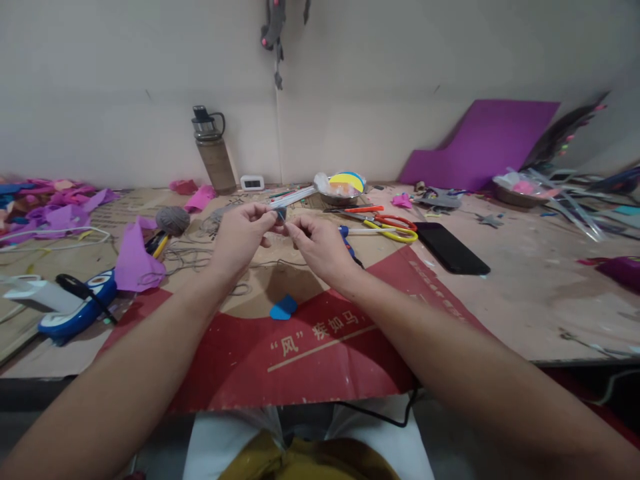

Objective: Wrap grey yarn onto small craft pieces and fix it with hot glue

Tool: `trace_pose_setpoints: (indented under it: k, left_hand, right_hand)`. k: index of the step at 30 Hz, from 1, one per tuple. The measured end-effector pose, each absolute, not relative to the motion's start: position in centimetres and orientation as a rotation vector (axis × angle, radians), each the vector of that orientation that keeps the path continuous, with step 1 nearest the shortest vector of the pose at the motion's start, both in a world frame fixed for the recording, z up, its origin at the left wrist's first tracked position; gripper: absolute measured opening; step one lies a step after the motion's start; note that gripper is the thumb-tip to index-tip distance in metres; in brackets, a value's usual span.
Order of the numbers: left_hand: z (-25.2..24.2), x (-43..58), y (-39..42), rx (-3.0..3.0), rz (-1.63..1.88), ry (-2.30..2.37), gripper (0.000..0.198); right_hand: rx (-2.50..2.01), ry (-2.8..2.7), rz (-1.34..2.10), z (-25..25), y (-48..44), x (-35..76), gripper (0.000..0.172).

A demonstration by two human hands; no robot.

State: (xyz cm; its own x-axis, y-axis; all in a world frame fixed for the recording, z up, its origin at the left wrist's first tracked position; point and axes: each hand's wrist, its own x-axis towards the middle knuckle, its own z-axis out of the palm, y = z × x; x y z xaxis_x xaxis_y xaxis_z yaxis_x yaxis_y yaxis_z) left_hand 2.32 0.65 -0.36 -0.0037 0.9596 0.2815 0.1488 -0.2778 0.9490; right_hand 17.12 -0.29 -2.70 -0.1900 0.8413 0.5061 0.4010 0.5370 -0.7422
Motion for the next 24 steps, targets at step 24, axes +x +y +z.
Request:
trace_pose_setpoints:
  k: [24]
  left_hand:
    - [-0.3,1.9,1.9,1.048,1.568,0.858,0.01]
  right_hand:
    - [-1.214,-2.242,0.288,-1.8,-1.2,16.9,0.034]
